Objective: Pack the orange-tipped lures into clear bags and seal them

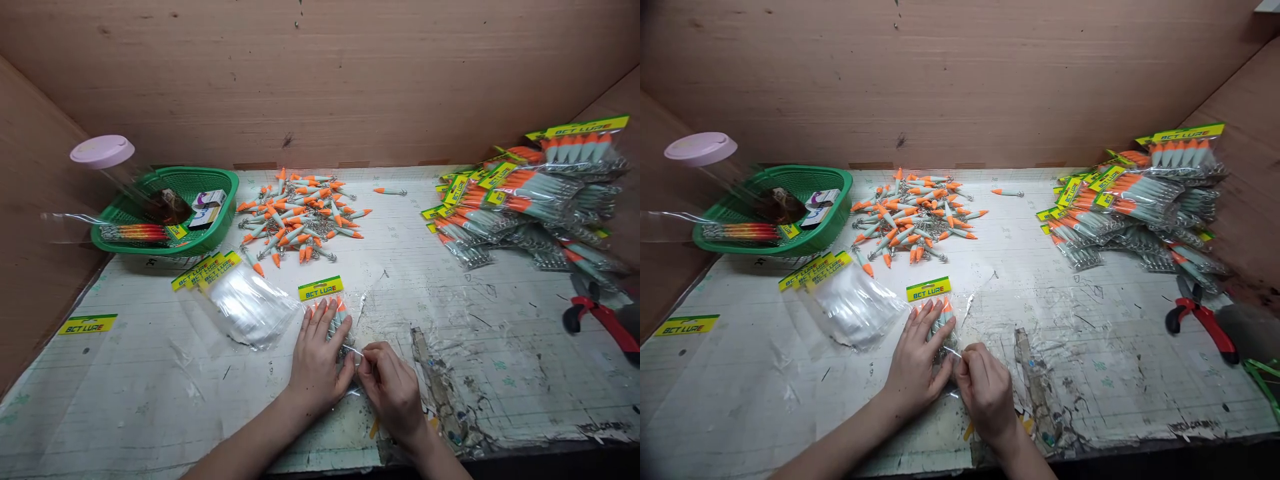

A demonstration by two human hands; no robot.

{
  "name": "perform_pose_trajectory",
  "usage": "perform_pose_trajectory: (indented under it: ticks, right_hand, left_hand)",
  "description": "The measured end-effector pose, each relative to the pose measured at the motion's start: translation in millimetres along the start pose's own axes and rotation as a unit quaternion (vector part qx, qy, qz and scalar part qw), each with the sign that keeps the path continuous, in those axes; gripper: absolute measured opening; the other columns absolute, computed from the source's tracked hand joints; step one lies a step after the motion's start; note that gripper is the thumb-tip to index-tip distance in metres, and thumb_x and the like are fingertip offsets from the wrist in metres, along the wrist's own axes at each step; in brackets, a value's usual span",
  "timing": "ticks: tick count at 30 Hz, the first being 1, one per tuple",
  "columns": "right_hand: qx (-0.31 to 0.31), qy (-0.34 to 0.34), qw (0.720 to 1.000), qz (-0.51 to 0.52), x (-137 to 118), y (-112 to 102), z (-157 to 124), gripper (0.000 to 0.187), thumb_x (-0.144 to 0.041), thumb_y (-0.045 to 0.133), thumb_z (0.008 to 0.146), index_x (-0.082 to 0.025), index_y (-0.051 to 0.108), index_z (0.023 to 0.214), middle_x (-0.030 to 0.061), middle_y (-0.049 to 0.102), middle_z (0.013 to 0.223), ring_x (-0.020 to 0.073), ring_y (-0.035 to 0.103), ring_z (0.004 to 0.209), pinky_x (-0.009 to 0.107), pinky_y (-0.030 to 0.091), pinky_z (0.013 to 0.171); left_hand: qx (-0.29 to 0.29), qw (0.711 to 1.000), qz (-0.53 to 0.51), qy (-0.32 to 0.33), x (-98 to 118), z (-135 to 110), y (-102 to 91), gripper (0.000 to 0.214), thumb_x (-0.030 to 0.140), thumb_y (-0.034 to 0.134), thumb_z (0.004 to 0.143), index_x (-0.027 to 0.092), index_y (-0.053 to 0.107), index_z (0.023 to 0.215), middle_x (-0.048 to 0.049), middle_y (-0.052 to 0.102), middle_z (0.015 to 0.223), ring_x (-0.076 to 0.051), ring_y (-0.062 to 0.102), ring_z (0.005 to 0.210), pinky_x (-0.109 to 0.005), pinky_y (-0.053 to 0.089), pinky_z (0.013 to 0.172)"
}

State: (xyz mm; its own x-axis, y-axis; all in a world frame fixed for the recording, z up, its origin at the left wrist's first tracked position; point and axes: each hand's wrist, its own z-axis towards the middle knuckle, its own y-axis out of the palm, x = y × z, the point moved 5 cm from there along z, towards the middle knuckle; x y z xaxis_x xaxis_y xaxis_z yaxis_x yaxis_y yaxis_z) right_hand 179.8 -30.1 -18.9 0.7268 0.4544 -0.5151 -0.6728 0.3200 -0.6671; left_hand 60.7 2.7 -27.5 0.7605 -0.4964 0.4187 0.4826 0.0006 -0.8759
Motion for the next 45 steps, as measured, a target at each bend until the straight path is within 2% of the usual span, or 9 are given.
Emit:
perform_pose_trajectory:
  ticks: [10, 15, 19, 22, 26, 29, 38, 42, 45]
  right_hand:
    - [-0.041, -0.037, 0.998, -0.002, 0.6, 4.1, -6.5, 0.02, -0.002, 0.044, 0.084, -0.02, 0.045, 0.074, 0.0018, 0.051, 0.067, 0.0117, 0.049, 0.059, 0.022, 0.043, 0.055]
    - [-0.077, -0.021, 0.997, 0.006, 4.1, -14.5, -2.4, 0.01, -0.009, 0.047, 0.084, -0.019, 0.049, 0.085, 0.0028, 0.053, 0.072, 0.0137, 0.054, 0.063, 0.024, 0.046, 0.057]
    - [-0.075, -0.014, 0.997, 0.033, 0.6, -40.5, 0.0, 0.013, -0.012, 0.054, 0.082, -0.018, 0.052, 0.093, 0.0045, 0.055, 0.075, 0.0154, 0.056, 0.065, 0.026, 0.048, 0.056]
    - [-0.141, -0.029, 0.985, 0.094, -15.4, -29.5, -2.1, 0.013, -0.009, 0.05, 0.085, -0.02, 0.056, 0.09, 0.0041, 0.057, 0.075, 0.0145, 0.057, 0.066, 0.025, 0.048, 0.057]
    - [-0.213, -0.003, 0.962, 0.173, -31.5, 7.9, -9.9, 0.016, -0.011, 0.045, 0.089, -0.019, 0.057, 0.095, 0.0049, 0.059, 0.082, 0.0143, 0.059, 0.072, 0.024, 0.051, 0.062]
    - [-0.23, 0.06, 0.954, 0.182, -26.8, 25.5, -14.0, 0.009, -0.011, 0.051, 0.086, -0.019, 0.055, 0.086, 0.0015, 0.056, 0.075, 0.0132, 0.058, 0.065, 0.023, 0.05, 0.057]
    - [-0.286, 0.07, 0.939, 0.177, -31.5, 24.7, -5.9, 0.013, -0.013, 0.046, 0.086, -0.02, 0.049, 0.075, 0.001, 0.055, 0.074, 0.0133, 0.054, 0.064, 0.023, 0.046, 0.056]
    - [-0.223, 0.178, 0.927, 0.243, 24.3, -24.9, -14.2, 0.021, -0.032, 0.039, 0.093, -0.021, 0.049, 0.079, -0.0008, 0.052, 0.065, 0.0126, 0.051, 0.055, 0.022, 0.043, 0.047]
    - [-0.072, 0.216, 0.973, 0.024, 90.1, -90.1, -24.2, 0.021, -0.035, 0.041, 0.092, -0.02, 0.055, 0.086, -0.0001, 0.052, 0.057, 0.0151, 0.051, 0.048, 0.026, 0.043, 0.043]
  left_hand:
    - [-0.014, 0.999, 0.03, 0.013, 2.8, -0.1, 7.2, 0.056, 0.022, 0.05, 0.082, 0.019, 0.04, 0.136, -0.0151, 0.032, 0.147, -0.031, 0.018, 0.139, -0.057, 0.024, 0.108]
    - [-0.026, 1.0, 0.007, -0.005, -6.1, -13.8, -23.7, 0.078, 0.031, 0.058, 0.078, 0.017, 0.021, 0.144, -0.0175, 0.019, 0.152, -0.036, 0.006, 0.14, -0.061, 0.025, 0.105]
    - [-0.048, 0.991, -0.096, -0.078, -17.6, -45.4, -46.0, 0.047, 0.022, 0.05, 0.08, 0.021, 0.046, 0.128, -0.0139, 0.061, 0.116, -0.027, 0.058, 0.107, -0.042, 0.05, 0.086]
    - [-0.071, 0.917, -0.28, -0.277, -25.7, -65.8, -28.6, 0.036, 0.032, 0.055, 0.081, 0.019, 0.046, 0.113, -0.0013, 0.063, 0.07, -0.015, 0.061, 0.057, -0.027, 0.051, 0.053]
    - [-0.048, 0.79, -0.468, -0.393, -20.3, -68.9, -0.1, 0.045, 0.03, 0.059, 0.076, 0.017, 0.037, 0.114, 0.006, 0.056, 0.06, -0.012, 0.058, 0.053, -0.024, 0.048, 0.053]
    - [-0.041, 0.736, -0.524, -0.426, -20.4, -65.8, 4.7, 0.047, 0.029, 0.06, 0.073, 0.017, 0.036, 0.111, 0.0083, 0.054, 0.059, -0.01, 0.056, 0.051, -0.024, 0.048, 0.053]
    - [-0.026, 0.788, -0.466, -0.403, -23.3, -67.0, 5.7, 0.038, 0.024, 0.056, 0.075, 0.019, 0.038, 0.107, 0.0086, 0.053, 0.058, -0.01, 0.055, 0.051, -0.022, 0.045, 0.052]
    - [-0.006, 0.785, -0.468, -0.406, -18.3, -69.3, 6.7, 0.033, 0.021, 0.053, 0.076, 0.02, 0.037, 0.104, 0.011, 0.047, 0.056, -0.012, 0.057, 0.049, -0.023, 0.047, 0.052]
    - [-0.024, 0.831, -0.427, -0.356, -20.7, -74.6, -5.1, 0.026, 0.022, 0.044, 0.083, 0.02, 0.039, 0.108, 0.0068, 0.05, 0.064, -0.012, 0.059, 0.052, -0.024, 0.05, 0.052]
